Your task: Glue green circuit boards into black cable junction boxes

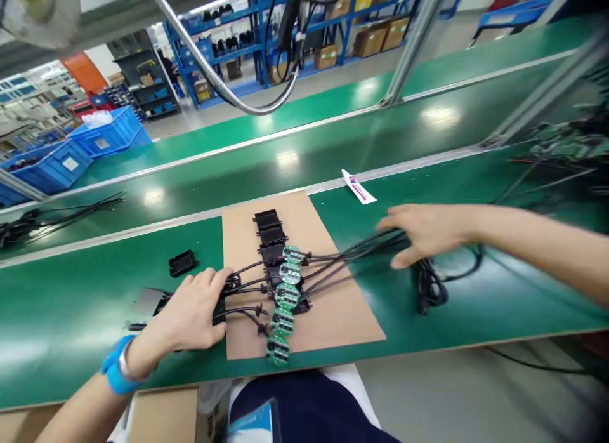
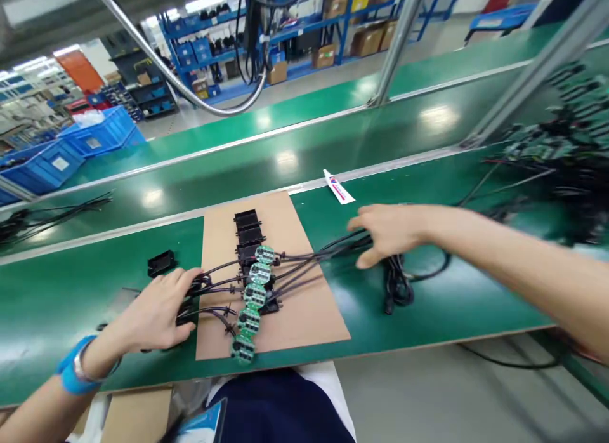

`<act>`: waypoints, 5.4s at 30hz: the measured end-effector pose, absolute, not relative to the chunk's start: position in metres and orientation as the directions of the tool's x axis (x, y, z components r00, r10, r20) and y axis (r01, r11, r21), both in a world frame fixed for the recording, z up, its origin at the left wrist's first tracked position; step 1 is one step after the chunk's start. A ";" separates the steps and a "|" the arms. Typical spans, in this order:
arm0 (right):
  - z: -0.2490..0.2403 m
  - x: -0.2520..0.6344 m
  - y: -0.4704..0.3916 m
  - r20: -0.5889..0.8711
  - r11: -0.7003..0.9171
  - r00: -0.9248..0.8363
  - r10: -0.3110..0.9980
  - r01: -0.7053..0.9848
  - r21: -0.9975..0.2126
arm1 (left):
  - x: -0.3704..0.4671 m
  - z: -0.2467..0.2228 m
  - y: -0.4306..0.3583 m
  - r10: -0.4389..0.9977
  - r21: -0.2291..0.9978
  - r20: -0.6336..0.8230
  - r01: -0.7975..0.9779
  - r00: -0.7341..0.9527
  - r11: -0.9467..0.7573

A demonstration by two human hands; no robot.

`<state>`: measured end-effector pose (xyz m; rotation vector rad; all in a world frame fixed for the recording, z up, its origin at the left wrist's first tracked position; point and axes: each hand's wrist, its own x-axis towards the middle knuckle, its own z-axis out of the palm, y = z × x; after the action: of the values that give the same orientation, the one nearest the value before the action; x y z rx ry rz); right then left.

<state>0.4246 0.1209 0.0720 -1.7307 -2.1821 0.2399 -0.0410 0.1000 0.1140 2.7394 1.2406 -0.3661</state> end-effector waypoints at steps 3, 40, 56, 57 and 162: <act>0.047 0.364 0.132 0.005 0.426 -0.490 0.872 0.753 -0.501 | -0.040 0.086 0.119 0.678 0.228 -0.328 0.751 0.658 -0.620; 0.020 0.323 0.253 0.118 0.300 -0.314 0.942 0.632 -0.715 | -0.036 0.067 0.249 0.922 0.353 -0.117 0.883 0.369 -0.308; 0.014 0.313 0.196 0.271 0.524 -0.448 0.852 0.720 -0.456 | -0.026 0.049 0.200 0.721 0.209 -0.005 0.706 0.693 -0.677; 0.021 0.309 0.181 0.229 0.536 -0.493 0.839 0.678 -0.503 | -0.026 0.051 0.191 0.680 0.311 -0.075 0.665 0.729 -0.679; -0.002 0.328 0.114 0.198 0.474 -0.449 0.871 0.664 -0.578 | 0.018 0.025 0.141 0.641 0.375 0.197 0.547 0.742 -0.749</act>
<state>0.3283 0.1143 -0.0022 -1.2744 -2.2529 0.5868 0.0183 0.1406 0.0251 2.6504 0.9265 0.4564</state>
